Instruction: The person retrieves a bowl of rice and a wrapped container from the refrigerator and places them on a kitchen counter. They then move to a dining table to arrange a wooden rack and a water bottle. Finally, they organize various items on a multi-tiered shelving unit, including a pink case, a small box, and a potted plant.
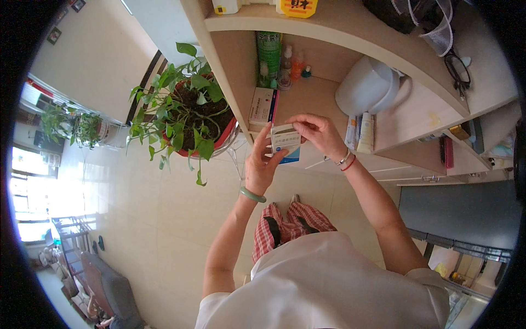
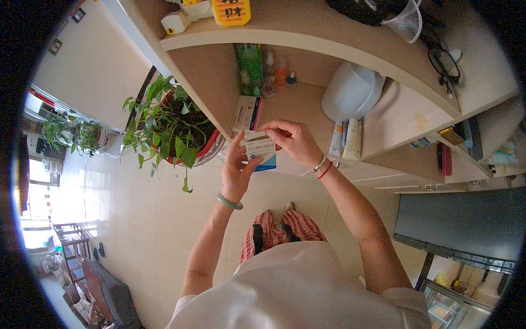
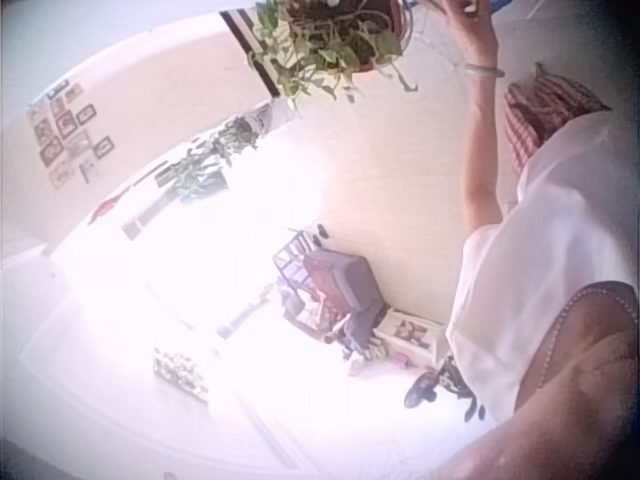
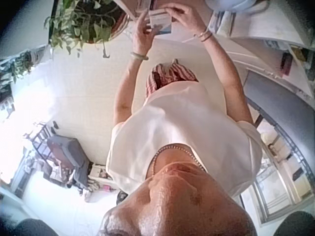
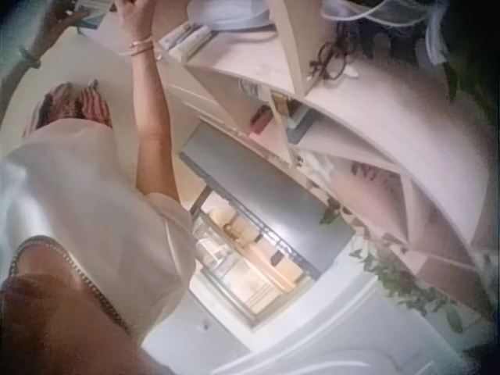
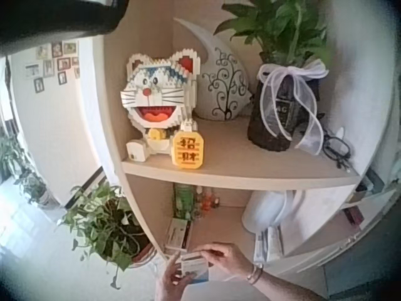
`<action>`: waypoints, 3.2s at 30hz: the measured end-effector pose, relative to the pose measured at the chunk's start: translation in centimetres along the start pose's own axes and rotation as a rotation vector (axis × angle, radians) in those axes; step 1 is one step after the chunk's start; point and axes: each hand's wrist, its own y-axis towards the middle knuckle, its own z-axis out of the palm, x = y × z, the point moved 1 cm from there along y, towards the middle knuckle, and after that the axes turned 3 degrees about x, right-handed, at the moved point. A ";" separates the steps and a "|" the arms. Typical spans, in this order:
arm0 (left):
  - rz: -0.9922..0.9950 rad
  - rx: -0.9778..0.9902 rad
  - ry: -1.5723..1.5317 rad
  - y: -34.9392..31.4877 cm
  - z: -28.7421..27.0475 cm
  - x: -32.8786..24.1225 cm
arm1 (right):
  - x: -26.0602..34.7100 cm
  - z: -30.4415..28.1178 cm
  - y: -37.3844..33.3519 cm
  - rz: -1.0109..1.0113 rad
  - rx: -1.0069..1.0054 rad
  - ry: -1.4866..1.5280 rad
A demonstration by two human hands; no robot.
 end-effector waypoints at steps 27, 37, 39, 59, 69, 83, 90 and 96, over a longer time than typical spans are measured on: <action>-0.042 0.045 -0.134 -0.6 0.2 -1.5 | 1.2 0.8 -3.4 -0.062 -0.029 0.013; -0.112 0.017 -0.075 -1.1 1.0 -0.8 | -1.3 1.0 -3.9 -0.056 -0.058 0.034; -0.138 0.002 -0.127 -1.4 1.4 -0.3 | -1.4 1.0 -4.0 -0.057 -0.051 -0.014; 0.170 -0.377 0.152 3.2 1.0 3.1 | -2.5 5.2 6.4 0.027 -0.192 -0.138; -0.156 -0.339 0.093 3.5 -0.6 6.7 | -6.3 7.2 12.2 -0.017 -0.330 -0.470; -0.076 -0.265 0.047 3.9 -1.1 8.0 | -8.1 6.9 5.0 0.064 -0.426 -0.213; -0.131 -0.159 -0.110 1.6 -1.0 7.3 | -10.4 7.1 3.7 0.146 -0.436 0.085; -0.088 0.052 -0.254 -0.3 0.8 1.0 | -2.4 6.4 -2.1 0.148 -0.443 0.338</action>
